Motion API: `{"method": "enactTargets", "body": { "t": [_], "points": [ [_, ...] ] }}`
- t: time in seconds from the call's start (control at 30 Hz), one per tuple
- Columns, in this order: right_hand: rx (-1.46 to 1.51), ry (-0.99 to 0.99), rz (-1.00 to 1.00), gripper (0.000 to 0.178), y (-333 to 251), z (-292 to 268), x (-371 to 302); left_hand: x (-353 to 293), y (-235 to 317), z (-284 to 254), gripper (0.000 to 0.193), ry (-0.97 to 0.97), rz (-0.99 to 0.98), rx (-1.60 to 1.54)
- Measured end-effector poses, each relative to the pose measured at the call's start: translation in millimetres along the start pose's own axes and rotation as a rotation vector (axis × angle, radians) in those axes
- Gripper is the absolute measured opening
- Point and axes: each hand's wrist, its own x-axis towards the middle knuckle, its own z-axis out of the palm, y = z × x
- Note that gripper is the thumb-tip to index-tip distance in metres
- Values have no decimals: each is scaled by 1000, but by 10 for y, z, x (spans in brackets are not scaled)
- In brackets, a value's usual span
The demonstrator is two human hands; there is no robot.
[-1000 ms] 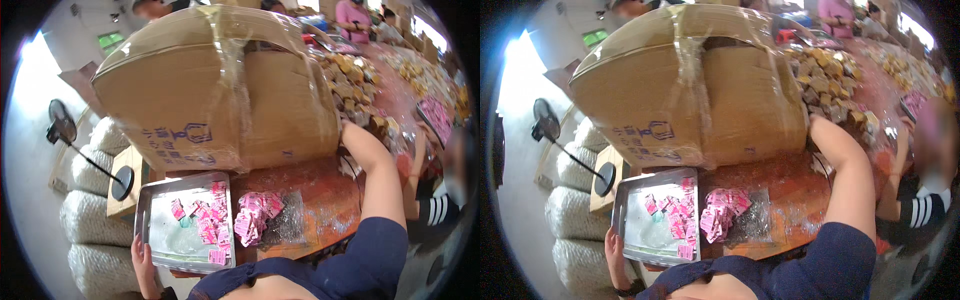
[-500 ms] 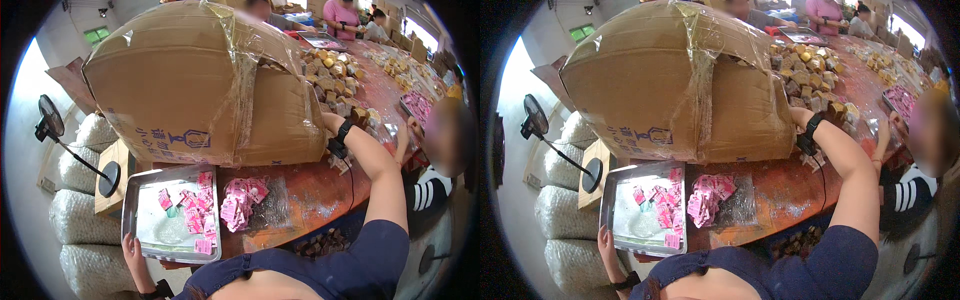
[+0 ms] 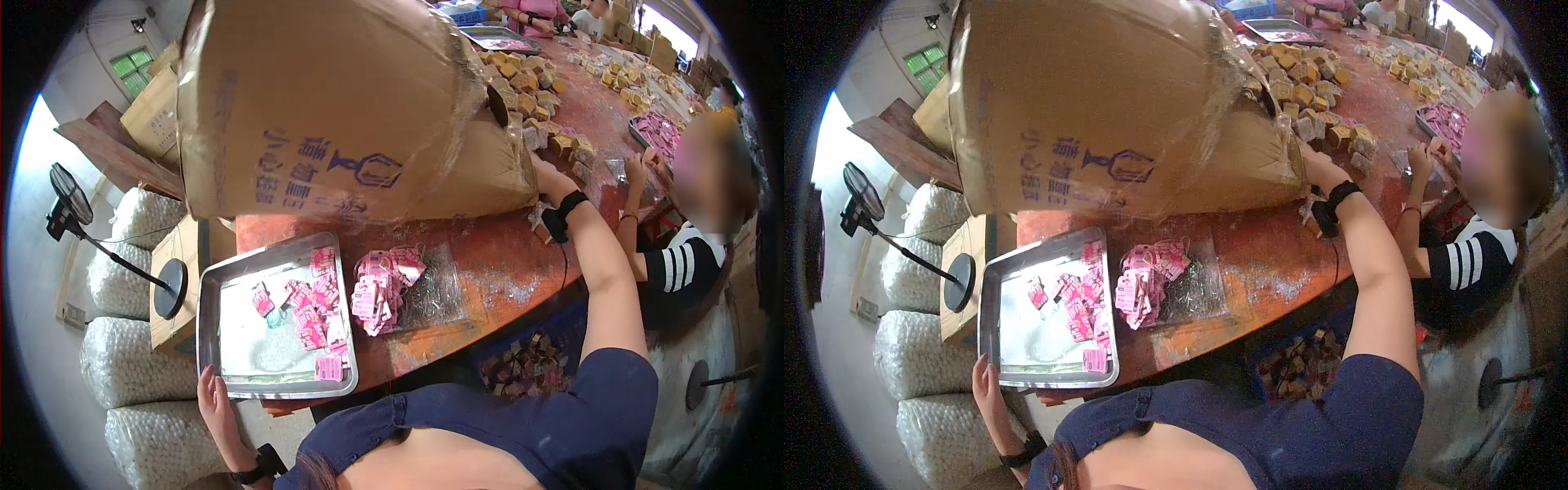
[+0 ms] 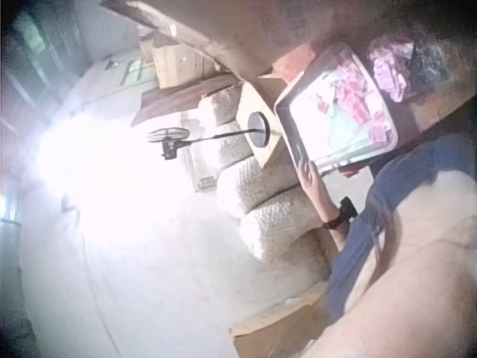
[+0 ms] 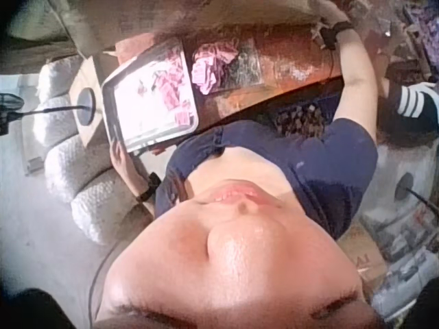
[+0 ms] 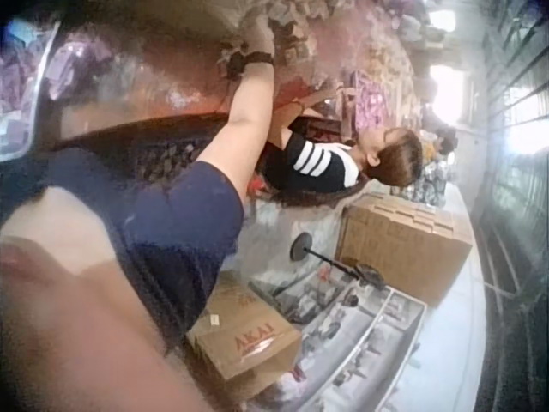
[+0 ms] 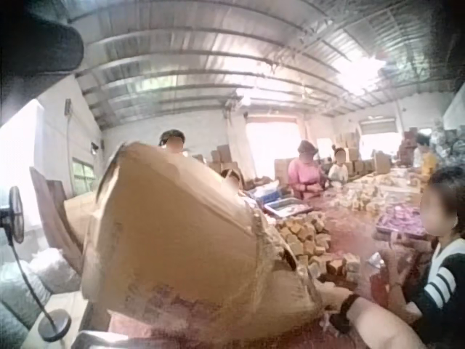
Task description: The person is packaging small decorated rectangular objects by placing them into clear plastic bags and then into pink paper sleeves.
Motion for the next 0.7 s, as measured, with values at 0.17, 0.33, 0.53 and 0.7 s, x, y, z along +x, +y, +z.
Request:
{"method": "enactTargets", "body": {
  "t": [0.17, 0.33, 0.53, 0.7],
  "points": [
    [-433, 342, -408, 47, 838, -101, -135, 118, -39, 55, 40, -62, 16, -34],
    [-94, 230, -73, 36, 877, -280, -451, 122, -138, 68, 38, -87, -47, -94],
    [66, 574, 54, 37, 483, -254, -836, 329, 91, 243, 37, -168, 245, 138],
    [144, 633, 57, 39, 464, 72, -1256, 401, 799, 576, 43, -268, 371, 345]
  ]
}}
